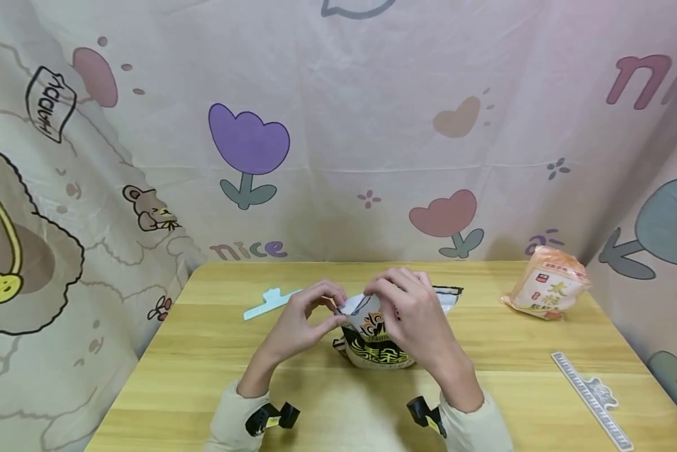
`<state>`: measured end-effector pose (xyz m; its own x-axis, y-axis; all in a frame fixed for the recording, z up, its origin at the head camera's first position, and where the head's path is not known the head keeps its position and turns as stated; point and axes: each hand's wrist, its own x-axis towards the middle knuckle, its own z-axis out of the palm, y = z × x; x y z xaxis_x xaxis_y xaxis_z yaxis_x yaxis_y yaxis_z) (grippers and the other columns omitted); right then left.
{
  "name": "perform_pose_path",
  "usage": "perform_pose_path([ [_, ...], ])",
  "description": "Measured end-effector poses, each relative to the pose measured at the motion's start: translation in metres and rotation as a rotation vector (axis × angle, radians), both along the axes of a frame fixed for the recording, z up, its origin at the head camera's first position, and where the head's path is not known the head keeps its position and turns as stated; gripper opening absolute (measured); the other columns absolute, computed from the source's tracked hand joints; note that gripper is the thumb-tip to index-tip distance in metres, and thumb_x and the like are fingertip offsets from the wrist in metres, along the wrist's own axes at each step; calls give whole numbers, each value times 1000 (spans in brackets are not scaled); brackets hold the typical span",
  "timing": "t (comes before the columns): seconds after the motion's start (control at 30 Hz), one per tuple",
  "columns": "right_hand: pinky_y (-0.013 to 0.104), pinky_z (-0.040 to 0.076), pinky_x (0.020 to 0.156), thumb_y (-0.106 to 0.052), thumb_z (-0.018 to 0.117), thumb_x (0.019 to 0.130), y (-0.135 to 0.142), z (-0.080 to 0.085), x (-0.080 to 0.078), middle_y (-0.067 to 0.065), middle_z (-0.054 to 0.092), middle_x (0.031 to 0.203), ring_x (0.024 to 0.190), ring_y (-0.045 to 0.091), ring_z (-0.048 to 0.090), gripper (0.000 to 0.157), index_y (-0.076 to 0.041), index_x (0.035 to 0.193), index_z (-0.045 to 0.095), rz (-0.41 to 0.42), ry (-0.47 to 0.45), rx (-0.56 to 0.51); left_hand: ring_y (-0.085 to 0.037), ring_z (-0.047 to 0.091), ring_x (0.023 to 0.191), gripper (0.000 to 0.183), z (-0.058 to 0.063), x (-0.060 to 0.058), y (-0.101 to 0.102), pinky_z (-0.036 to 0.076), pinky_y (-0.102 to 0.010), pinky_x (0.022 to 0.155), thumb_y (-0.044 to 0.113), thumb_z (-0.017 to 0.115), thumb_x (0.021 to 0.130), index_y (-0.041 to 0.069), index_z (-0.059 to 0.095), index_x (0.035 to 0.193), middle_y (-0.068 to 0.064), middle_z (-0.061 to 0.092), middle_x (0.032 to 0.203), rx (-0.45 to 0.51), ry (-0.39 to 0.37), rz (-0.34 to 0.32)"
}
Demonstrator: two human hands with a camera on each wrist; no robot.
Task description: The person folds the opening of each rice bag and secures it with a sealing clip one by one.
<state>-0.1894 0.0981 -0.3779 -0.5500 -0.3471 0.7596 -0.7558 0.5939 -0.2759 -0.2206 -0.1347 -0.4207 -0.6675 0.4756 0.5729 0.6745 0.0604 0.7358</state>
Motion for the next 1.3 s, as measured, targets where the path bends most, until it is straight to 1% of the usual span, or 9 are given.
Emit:
perform_pose_path([
  [0.1,40,41,83,1,58,89,-1,0,1,-7,68,98,92,14,62,22,-14,95,72,3,-1,-7,-23,63,100,16,3,1,-2,56,-39,86,-2,69,95,8,66,107,-6,67,109,2,-67,-2],
  [0.2,40,41,85,-8,60,91,-1,0,2,-7,69,98,93,14,62,15,-14,97,72,2,-8,-11,-22,63,99,12,2,2,2,56,-38,87,1,65,99,4,67,110,-6,68,108,13,-99,47],
  [0.33,44,40,89,-20,71,92,1,1,3,-4,71,99,97,18,64,9,-13,99,73,-45,-6,-7,-21,64,95,14,-2,4,10,57,-35,82,3,69,97,3,70,110,-7,69,103,10,-74,126],
  [0.47,48,38,92,-18,79,87,7,2,4,-2,72,96,94,21,64,12,-13,95,72,-102,4,-22,-20,63,89,14,-3,6,19,56,-33,76,0,73,92,8,73,104,-8,69,97,17,-33,198],
  [0.63,52,36,97,-13,76,89,6,2,4,-2,72,95,95,21,64,7,-13,94,71,-110,-8,-24,-19,61,84,14,-1,11,28,56,-33,72,-5,74,89,5,71,98,-7,67,92,14,8,285],
  [0.77,55,36,102,-10,72,92,2,1,5,-1,71,94,97,22,65,5,-14,94,70,-116,-1,-21,-20,61,85,15,13,20,35,55,-34,72,-9,73,88,-3,70,101,-12,67,93,45,12,274],
  [0.9,56,35,103,-12,75,90,0,0,5,-2,71,93,95,22,65,7,-14,94,69,-123,6,-23,-18,60,84,9,26,28,43,54,-33,72,-8,72,89,-4,70,97,-13,67,92,86,10,255],
  [1.13,57,33,103,-14,73,93,-1,-5,6,-2,70,96,99,23,62,4,-13,94,69,-135,-6,19,-19,60,81,6,1,14,50,51,-36,70,-3,74,90,2,71,92,-8,67,89,114,24,282],
  [1.3,58,34,103,-11,72,93,-4,-2,3,-1,67,97,100,24,60,4,-14,93,69,-127,11,6,-17,61,84,7,3,7,50,50,-35,74,5,73,93,11,71,94,-1,67,90,120,15,257],
])
